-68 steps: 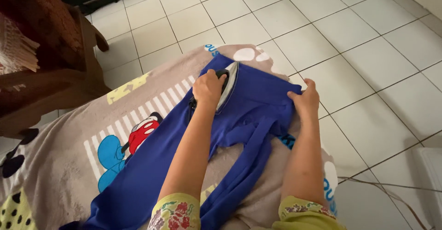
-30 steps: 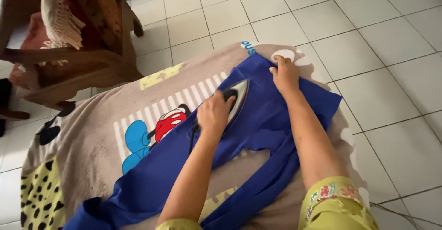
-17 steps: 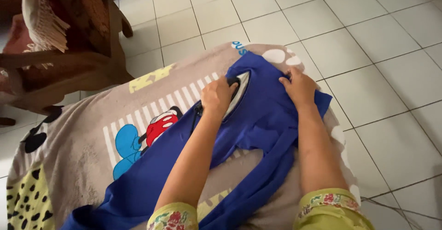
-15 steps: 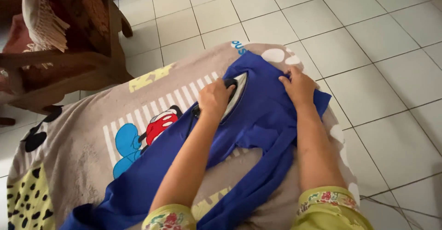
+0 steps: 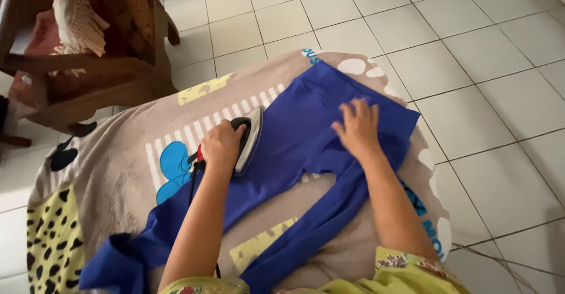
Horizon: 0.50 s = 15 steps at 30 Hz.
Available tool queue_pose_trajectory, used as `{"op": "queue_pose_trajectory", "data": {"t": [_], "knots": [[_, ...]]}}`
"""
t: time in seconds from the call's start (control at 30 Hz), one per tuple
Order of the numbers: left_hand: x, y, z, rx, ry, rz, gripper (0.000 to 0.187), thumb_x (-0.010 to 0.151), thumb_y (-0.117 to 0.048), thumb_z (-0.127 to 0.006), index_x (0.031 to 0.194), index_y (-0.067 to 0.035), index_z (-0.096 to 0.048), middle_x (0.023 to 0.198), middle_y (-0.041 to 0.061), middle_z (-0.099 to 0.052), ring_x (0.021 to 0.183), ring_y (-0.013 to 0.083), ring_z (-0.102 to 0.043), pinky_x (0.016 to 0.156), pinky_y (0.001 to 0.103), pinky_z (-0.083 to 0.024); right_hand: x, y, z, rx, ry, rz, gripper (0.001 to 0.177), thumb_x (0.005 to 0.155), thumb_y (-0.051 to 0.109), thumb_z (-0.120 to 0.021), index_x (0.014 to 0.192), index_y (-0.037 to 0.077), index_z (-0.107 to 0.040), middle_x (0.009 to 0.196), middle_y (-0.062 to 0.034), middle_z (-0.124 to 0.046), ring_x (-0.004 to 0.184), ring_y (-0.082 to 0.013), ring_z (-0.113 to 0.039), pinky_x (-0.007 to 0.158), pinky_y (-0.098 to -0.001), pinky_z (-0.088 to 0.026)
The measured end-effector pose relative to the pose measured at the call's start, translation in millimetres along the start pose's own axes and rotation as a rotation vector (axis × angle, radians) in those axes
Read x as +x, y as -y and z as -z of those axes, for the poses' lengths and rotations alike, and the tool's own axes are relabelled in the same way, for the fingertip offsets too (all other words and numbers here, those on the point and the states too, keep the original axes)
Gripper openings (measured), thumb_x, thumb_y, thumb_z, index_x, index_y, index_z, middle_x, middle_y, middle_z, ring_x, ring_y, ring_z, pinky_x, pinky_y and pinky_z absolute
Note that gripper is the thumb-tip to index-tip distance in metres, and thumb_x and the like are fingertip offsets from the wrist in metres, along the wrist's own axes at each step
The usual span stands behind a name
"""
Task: The recorder irons a pair of blue pants on a bed and then folds them.
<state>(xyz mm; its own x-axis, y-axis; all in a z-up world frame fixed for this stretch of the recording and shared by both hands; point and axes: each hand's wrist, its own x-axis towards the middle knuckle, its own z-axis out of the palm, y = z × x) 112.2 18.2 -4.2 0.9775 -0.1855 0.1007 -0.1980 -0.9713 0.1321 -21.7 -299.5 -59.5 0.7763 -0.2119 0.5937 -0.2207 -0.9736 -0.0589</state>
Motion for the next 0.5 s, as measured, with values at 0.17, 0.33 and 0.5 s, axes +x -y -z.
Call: {"op": "queue_pose_trajectory", "data": {"t": [0.17,0.33,0.5], "knots": [[-36,34,14,-0.023,0.003,0.011,0.049,0.091,-0.056,-0.067,0.098,-0.008,-0.073,0.093,0.020,-0.075,0.090,0.0389,-0.073,0.078,0.050,-0.058,-36,39,43,0.509,0.415,0.121,0.060,0.073,0.036,-0.087,0.125,0.013,-0.064,0.127,-0.0147,-0.061,0.123,-0.0365,-0.056,0.107,-0.0477,-0.041],[-83,69,49,-0.022,0.023,-0.086,0.051,0.089,-0.059,-0.068,0.093,-0.009,-0.074,0.086,0.021,-0.074,0.083,0.0389,-0.074,0.073,0.050,-0.058,-66,31,37,0.588,0.410,0.273,0.066,0.060,0.016,-0.086,0.124,0.015,-0.070,0.129,-0.0170,-0.061,0.121,-0.0383,-0.056,0.104,-0.0482,-0.042],[-141,83,63,-0.025,0.101,-0.238,0.055,0.084,-0.065,-0.066,0.088,-0.010,-0.070,0.073,0.018,-0.072,0.073,0.0383,-0.072,0.065,0.051,-0.057,-69,29,29,0.509,0.372,0.261,0.062,0.070,-0.009,-0.064,0.123,0.021,-0.074,0.124,-0.0081,-0.068,0.118,-0.0320,-0.062,0.102,-0.0430,-0.050]]}}
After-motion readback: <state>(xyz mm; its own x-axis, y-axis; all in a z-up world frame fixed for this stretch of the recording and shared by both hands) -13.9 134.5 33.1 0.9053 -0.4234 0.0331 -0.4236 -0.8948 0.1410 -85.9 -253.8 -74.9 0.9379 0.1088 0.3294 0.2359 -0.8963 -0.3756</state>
